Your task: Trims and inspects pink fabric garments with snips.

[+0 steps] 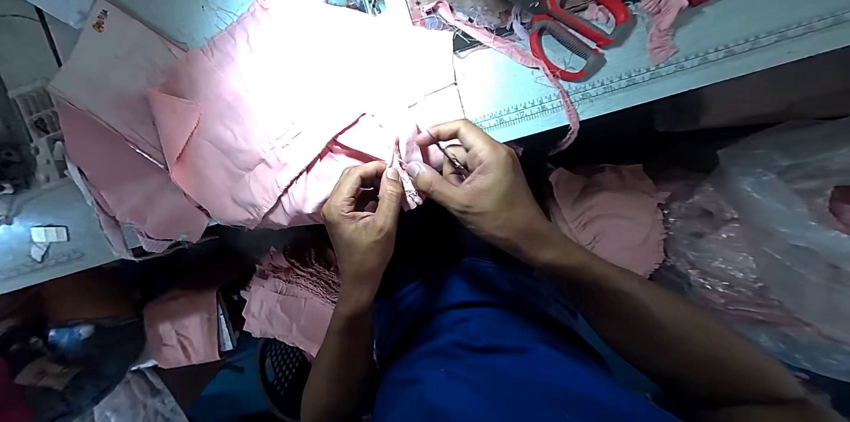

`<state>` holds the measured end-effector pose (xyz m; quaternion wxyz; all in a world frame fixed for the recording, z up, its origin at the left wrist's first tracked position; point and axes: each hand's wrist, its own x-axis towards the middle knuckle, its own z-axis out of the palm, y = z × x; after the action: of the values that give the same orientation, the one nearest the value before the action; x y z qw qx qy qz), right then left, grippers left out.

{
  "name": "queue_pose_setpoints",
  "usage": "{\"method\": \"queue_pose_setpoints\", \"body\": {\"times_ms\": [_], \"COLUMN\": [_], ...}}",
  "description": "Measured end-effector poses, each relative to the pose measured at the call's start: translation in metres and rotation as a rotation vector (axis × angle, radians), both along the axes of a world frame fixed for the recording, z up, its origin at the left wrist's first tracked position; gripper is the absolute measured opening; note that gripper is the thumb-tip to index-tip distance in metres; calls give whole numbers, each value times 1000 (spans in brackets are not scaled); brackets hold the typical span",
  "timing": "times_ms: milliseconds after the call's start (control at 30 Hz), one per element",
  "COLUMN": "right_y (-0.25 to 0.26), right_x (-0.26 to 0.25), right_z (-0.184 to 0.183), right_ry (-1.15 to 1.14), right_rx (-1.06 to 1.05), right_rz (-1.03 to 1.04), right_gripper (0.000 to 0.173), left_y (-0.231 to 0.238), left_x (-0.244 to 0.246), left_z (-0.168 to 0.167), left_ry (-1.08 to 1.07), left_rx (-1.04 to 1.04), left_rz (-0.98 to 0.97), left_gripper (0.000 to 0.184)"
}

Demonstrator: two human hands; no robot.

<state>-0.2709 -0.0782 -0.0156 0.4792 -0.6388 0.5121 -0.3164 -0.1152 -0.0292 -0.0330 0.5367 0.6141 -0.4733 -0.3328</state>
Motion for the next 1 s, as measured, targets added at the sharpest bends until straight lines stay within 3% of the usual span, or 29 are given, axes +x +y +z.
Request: {"method": "queue_pose_setpoints", "body": {"times_ms": [100, 233, 400, 600, 833, 1000], "right_y": [-7, -3, -1, -4, -2, -1], "right_x": [6, 12, 10, 9, 7, 10], "right_z": [-1, -4, -3, 1, 1, 4], "right_ry": [45, 69, 104, -269, 83, -164], "right_rx": [-25, -50, -112, 182, -127, 36], "right_rz": [43, 23, 19, 25, 2, -76], "right_gripper": [6, 7, 7, 8, 11, 5], "left_y": [-1, -5, -11, -12, -12, -12], "left_x": [3, 19, 27, 19, 14, 0], "left_z": [1, 11, 19, 23, 21, 16], "left_ry": [-14, -216, -176, 13, -17, -86], "left_rx": [3, 175, 185, 95, 103, 31], "left_rz": [-10, -104, -222, -126, -135, 0], "left_gripper": [5, 18, 12, 2, 2, 4]}}
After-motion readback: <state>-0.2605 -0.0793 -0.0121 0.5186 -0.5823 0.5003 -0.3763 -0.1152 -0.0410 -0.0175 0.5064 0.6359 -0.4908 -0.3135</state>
